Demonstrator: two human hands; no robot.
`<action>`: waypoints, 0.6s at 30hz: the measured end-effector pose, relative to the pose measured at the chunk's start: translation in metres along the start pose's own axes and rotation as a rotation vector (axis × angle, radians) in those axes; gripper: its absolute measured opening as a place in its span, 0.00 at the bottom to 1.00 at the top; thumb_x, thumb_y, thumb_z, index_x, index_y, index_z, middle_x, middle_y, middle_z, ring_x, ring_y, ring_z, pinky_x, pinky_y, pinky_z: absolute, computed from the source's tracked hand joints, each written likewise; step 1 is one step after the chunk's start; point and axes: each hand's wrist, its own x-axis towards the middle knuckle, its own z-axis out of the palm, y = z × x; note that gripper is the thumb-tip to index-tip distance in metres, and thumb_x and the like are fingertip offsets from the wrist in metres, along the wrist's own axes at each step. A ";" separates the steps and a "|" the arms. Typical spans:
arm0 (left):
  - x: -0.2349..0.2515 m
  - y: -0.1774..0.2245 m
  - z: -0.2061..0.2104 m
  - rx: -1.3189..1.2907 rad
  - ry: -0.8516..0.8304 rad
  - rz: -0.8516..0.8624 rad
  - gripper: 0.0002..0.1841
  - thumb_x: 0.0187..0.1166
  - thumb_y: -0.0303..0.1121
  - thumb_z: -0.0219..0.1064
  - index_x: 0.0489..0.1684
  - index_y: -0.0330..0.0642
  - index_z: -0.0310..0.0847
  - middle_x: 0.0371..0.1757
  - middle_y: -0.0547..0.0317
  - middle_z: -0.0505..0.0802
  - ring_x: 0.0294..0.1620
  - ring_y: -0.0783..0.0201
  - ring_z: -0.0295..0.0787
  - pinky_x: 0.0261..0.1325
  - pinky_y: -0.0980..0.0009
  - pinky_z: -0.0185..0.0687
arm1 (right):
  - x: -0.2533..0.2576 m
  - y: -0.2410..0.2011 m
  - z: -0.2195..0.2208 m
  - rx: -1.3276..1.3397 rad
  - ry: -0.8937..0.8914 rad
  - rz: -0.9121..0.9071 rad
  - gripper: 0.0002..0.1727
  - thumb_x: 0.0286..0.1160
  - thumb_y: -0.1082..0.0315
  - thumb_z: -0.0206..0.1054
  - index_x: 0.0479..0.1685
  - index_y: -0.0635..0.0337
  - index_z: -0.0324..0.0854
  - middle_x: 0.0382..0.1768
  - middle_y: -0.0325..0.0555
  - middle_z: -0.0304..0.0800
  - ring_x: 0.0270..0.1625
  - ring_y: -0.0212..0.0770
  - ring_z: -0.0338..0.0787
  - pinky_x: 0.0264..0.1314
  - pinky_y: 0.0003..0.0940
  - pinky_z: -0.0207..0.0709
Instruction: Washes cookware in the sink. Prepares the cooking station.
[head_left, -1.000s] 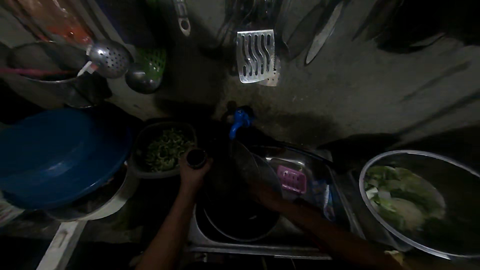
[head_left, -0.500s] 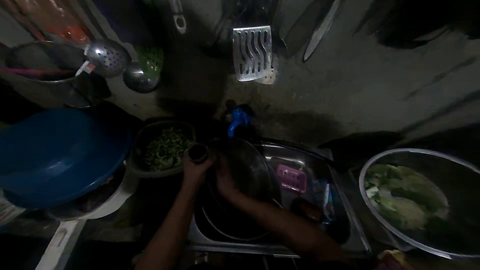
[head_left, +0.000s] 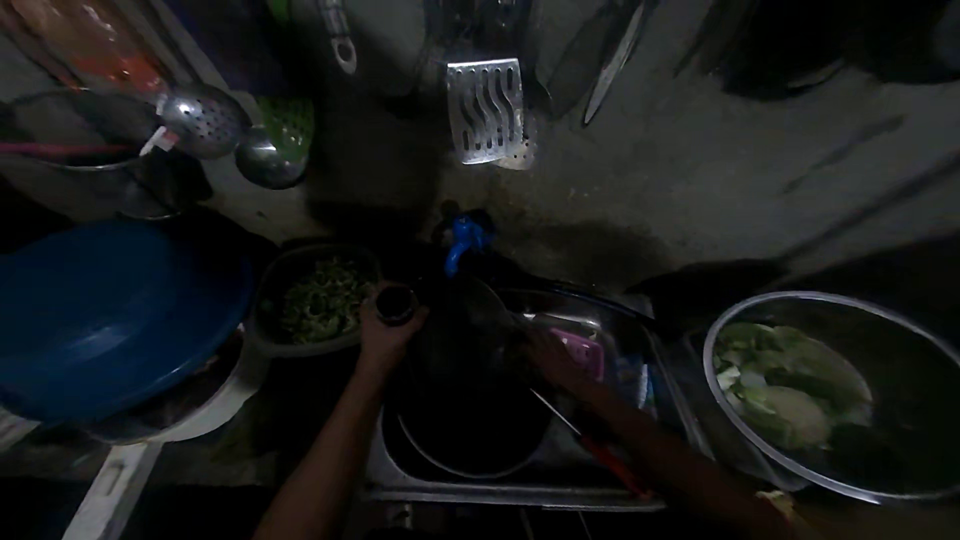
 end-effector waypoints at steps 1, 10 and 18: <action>-0.001 0.000 -0.001 -0.014 0.021 -0.021 0.24 0.56 0.27 0.78 0.52 0.34 0.76 0.42 0.68 0.89 0.45 0.79 0.88 0.52 0.78 0.88 | 0.003 0.008 -0.011 -0.047 0.017 0.131 0.24 0.81 0.75 0.62 0.77 0.65 0.78 0.85 0.70 0.65 0.87 0.74 0.62 0.87 0.69 0.56; -0.001 -0.016 -0.006 -0.258 0.199 -0.156 0.21 0.57 0.22 0.73 0.51 0.34 0.73 0.37 0.64 0.89 0.37 0.73 0.89 0.45 0.73 0.90 | 0.105 -0.082 -0.052 1.082 0.191 0.182 0.19 0.93 0.64 0.55 0.69 0.71 0.78 0.54 0.54 0.90 0.50 0.37 0.90 0.56 0.32 0.84; -0.003 -0.009 -0.024 -0.378 0.294 -0.222 0.12 0.68 0.18 0.64 0.47 0.36 0.74 0.29 0.63 0.87 0.27 0.72 0.85 0.34 0.75 0.87 | 0.100 -0.111 -0.114 0.827 -0.179 0.134 0.19 0.94 0.64 0.52 0.68 0.70 0.78 0.56 0.54 0.89 0.53 0.38 0.88 0.60 0.35 0.82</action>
